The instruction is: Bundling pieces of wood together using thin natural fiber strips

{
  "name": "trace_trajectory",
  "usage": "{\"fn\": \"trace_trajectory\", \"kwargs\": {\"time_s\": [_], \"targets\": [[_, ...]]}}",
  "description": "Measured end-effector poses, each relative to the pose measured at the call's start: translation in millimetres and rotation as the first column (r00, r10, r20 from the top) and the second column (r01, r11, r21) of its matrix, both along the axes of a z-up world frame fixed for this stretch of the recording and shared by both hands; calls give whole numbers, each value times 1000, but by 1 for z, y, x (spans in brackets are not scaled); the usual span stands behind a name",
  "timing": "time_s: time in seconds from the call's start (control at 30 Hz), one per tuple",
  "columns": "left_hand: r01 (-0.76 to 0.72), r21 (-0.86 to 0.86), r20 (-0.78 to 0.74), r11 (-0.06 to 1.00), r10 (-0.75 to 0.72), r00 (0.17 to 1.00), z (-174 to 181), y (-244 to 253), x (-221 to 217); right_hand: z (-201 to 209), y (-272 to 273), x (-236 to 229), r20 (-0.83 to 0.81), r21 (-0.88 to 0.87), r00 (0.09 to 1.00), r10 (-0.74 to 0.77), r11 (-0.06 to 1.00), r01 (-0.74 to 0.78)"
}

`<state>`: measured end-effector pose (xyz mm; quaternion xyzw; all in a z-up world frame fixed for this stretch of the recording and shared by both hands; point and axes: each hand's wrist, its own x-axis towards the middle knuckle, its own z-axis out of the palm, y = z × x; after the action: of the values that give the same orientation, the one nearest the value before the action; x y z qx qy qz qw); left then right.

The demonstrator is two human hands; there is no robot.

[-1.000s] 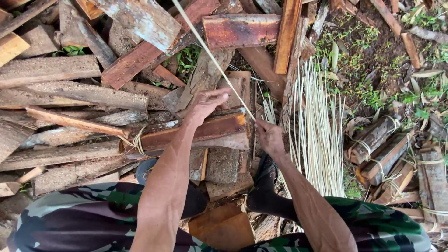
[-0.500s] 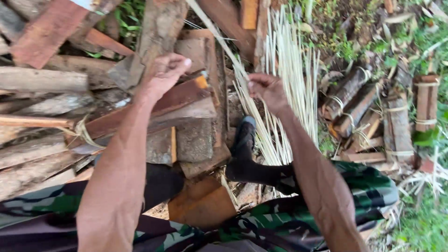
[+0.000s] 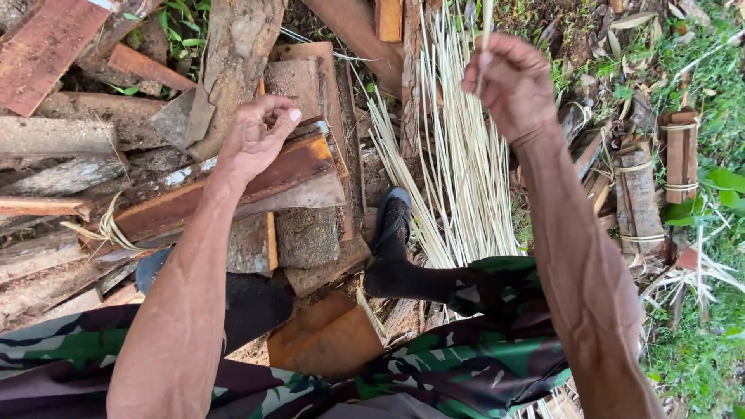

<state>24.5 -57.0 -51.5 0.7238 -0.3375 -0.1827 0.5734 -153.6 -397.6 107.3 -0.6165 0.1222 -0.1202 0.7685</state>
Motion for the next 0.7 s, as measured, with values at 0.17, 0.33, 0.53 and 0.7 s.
{"fn": "trace_trajectory", "kwargs": {"time_s": [0.17, 0.33, 0.53, 0.7], "targets": [[-23, -118, -131, 993, 7, 991, 3, 7, -12, 32, -16, -3, -39, -659, 994, -105, 751, 54], [-34, -174, -155, 984, 7, 988, 13, 13, -15, 25, -64, -73, -539, -724, 806, -246, 625, -293], [-115, -5, -29, 993, 114, 993, 25, 8, -27, -91, -113, -229, -607, -793, 611, -509, 341, -504], [-145, 57, -16, 988, 146, 989, 28, 7, -25, -191, -95, -304, -559, -802, 613, -559, 175, -572]]}}
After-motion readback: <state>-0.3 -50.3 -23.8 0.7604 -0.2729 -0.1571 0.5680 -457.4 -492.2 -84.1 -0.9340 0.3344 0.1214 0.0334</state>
